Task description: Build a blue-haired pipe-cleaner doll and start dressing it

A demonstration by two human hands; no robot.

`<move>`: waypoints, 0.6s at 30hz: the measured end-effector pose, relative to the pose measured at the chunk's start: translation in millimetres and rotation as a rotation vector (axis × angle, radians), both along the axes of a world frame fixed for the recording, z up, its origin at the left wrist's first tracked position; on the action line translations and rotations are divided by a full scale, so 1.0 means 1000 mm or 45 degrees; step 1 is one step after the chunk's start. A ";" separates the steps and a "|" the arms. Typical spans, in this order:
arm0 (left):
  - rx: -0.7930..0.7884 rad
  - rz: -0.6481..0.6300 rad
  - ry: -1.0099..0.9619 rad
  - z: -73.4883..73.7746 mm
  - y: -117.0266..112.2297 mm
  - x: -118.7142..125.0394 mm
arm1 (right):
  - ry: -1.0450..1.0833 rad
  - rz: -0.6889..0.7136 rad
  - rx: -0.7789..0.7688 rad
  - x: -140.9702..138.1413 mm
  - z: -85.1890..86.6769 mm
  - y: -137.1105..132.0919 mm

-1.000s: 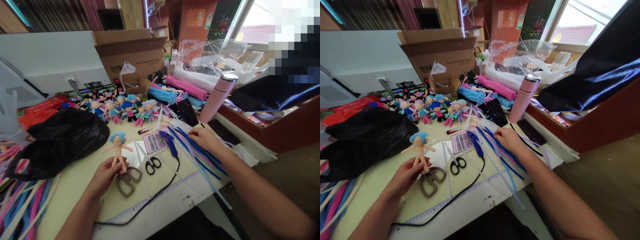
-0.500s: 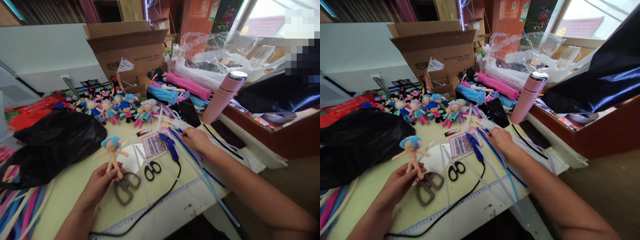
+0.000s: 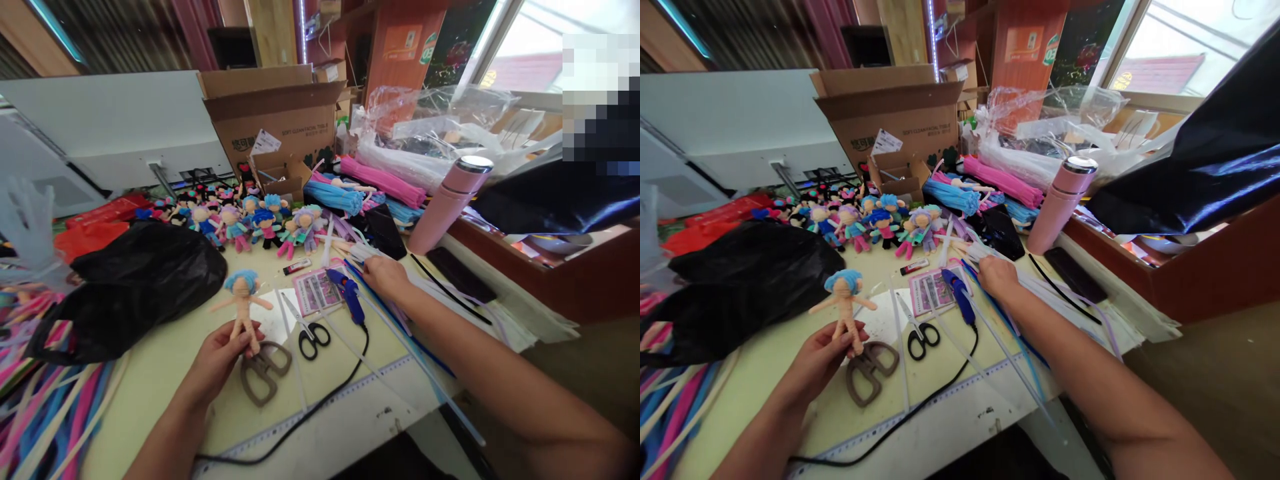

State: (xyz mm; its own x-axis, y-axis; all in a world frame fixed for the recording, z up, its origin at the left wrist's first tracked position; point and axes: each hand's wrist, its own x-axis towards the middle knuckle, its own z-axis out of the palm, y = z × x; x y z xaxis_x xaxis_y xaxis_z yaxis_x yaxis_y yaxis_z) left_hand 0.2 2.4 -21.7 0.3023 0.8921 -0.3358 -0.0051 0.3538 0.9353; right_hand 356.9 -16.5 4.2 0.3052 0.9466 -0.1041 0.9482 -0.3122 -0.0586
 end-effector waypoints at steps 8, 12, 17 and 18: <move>-0.004 -0.001 -0.011 0.001 -0.001 0.001 | 0.215 -0.069 0.001 0.019 0.007 0.005; -0.018 0.009 -0.005 0.001 -0.001 0.000 | 0.266 -0.008 0.010 0.020 0.008 0.002; -0.019 0.030 -0.005 0.003 0.000 0.001 | 0.371 -0.016 0.187 0.031 0.015 -0.003; -0.016 0.029 -0.007 0.002 0.000 0.001 | 0.393 -0.047 0.241 0.036 0.018 -0.002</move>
